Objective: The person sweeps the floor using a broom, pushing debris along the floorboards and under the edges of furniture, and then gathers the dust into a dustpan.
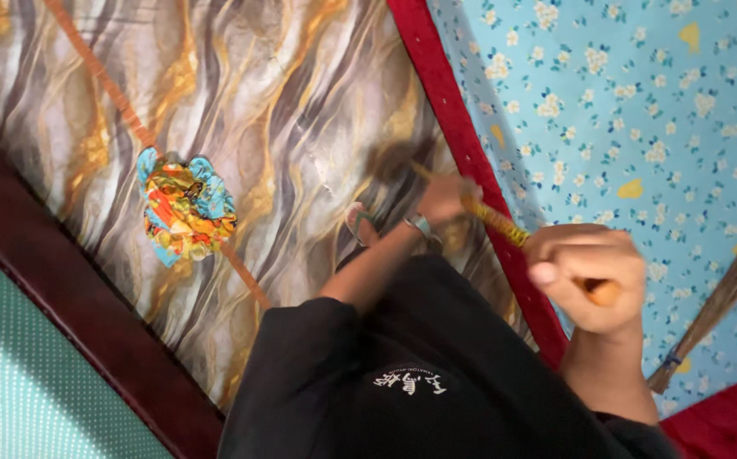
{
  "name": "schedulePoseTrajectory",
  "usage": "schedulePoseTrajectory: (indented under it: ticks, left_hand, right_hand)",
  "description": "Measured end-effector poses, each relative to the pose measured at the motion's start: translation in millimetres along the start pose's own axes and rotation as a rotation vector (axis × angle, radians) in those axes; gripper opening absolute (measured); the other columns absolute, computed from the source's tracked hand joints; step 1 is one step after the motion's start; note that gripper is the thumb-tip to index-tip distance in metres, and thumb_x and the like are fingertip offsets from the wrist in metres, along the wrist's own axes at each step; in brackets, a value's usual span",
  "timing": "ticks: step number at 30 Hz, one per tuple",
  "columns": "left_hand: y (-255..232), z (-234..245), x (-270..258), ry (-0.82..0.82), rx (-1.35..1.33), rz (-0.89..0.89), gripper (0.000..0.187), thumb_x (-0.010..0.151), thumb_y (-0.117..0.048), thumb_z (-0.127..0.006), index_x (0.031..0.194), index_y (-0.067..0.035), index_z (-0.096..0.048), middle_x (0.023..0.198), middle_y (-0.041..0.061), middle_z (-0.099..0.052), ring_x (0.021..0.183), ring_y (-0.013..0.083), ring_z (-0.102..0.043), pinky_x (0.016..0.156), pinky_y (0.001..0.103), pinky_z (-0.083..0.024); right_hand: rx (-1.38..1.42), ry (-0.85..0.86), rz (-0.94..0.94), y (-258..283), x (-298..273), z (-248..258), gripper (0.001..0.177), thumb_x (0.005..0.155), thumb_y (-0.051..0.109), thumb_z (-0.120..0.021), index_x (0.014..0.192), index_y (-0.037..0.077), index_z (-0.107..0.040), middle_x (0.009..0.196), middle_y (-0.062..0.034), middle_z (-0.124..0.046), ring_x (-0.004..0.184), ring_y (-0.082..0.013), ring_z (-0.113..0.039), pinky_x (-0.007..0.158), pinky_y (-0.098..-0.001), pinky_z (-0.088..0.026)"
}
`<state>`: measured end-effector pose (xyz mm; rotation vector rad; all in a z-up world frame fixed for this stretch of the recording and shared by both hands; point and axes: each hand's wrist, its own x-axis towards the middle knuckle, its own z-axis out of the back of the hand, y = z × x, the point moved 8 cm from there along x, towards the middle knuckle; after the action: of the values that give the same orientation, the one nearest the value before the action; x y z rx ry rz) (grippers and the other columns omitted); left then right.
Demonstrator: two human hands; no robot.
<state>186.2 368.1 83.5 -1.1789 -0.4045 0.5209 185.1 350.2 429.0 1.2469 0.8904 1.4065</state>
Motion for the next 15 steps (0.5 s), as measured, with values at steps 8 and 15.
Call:
schedulePoseTrajectory:
  ticks: [8, 15]
  left_hand:
    - [135.5, 2.3, -40.8, 0.346, 0.426, 0.211, 0.018, 0.063, -0.028, -0.063, 0.075, -0.015, -0.063, 0.074, 0.01, -0.061, 0.07, 0.0266, -0.059, 0.062, 0.039, -0.045]
    - [202.9, 150.3, -24.7, -0.217, 0.568, 0.237, 0.014, 0.064, -0.018, -0.064, 0.075, -0.011, -0.059, 0.078, 0.012, -0.058, 0.076, 0.0314, -0.057, 0.065, 0.04, -0.044]
  right_hand:
    - [-0.055, 0.194, -0.023, -44.1, 5.1, -69.8, 0.028, 0.079, 0.007, -0.057, 0.054, 0.002, -0.044, 0.055, -0.0076, -0.048, 0.051, -0.02, -0.051, 0.05, -0.0302, -0.04]
    - [-0.005, 0.252, 0.097, -98.5, -1.0, -132.1, 0.032, 0.08, 0.004, -0.057, 0.054, 0.002, -0.038, 0.056, -0.0077, -0.044, 0.056, -0.0235, -0.048, 0.058, -0.0339, -0.039]
